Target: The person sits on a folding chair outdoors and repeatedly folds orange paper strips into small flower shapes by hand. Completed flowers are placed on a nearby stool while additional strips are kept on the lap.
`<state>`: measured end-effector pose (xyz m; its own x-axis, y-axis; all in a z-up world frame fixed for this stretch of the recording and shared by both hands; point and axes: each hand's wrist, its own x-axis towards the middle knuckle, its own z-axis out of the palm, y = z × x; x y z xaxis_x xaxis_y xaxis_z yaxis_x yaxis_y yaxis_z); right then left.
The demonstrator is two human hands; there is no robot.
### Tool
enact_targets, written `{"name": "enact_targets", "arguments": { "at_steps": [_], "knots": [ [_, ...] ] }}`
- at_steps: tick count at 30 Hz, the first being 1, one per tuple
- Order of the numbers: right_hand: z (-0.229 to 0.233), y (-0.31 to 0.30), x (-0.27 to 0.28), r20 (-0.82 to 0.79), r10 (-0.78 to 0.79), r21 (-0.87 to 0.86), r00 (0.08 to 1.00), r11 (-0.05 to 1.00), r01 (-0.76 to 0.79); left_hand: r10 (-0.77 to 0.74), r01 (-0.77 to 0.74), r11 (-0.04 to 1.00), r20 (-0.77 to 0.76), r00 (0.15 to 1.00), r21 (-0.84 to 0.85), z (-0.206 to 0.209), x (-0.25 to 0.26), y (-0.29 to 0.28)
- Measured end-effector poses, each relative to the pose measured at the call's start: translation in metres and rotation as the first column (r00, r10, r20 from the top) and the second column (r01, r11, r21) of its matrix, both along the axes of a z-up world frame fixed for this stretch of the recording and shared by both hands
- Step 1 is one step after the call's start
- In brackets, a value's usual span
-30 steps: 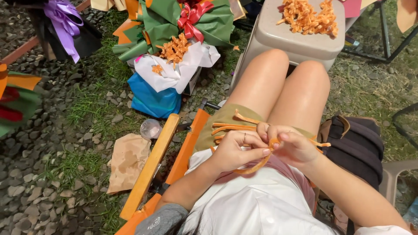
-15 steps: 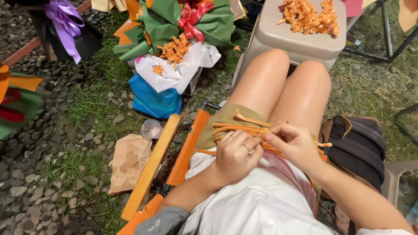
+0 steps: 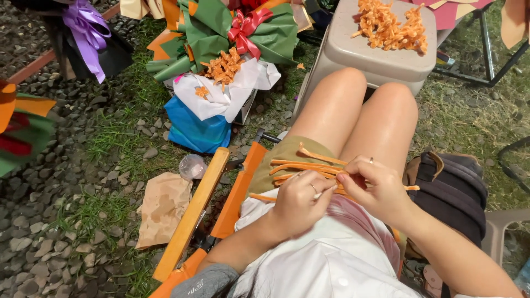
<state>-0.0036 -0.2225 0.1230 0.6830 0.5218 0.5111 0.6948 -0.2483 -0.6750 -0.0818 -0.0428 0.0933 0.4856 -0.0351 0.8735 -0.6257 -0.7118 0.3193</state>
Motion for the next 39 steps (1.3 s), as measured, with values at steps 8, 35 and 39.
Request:
{"name": "enact_targets", "arguments": {
  "at_steps": [8,35,39],
  "knots": [
    [0.034,0.009,-0.006,0.029,0.508,0.146,0.861,0.850,-0.507,-0.973,0.224,-0.191,0.214,0.084,-0.956,-0.041,0.013,-0.006],
    [0.093,0.044,-0.002,0.171,0.117,-0.158,0.978,0.983,-0.090,-0.180,0.175,0.878,0.031,0.983,-0.446,0.081,0.010,0.057],
    [0.081,0.047,0.008,0.126,0.121,-0.185,0.985,0.978,-0.096,-0.183,0.162,0.882,-0.006,0.983,-0.443,0.077,0.010,0.053]
  ]
}}
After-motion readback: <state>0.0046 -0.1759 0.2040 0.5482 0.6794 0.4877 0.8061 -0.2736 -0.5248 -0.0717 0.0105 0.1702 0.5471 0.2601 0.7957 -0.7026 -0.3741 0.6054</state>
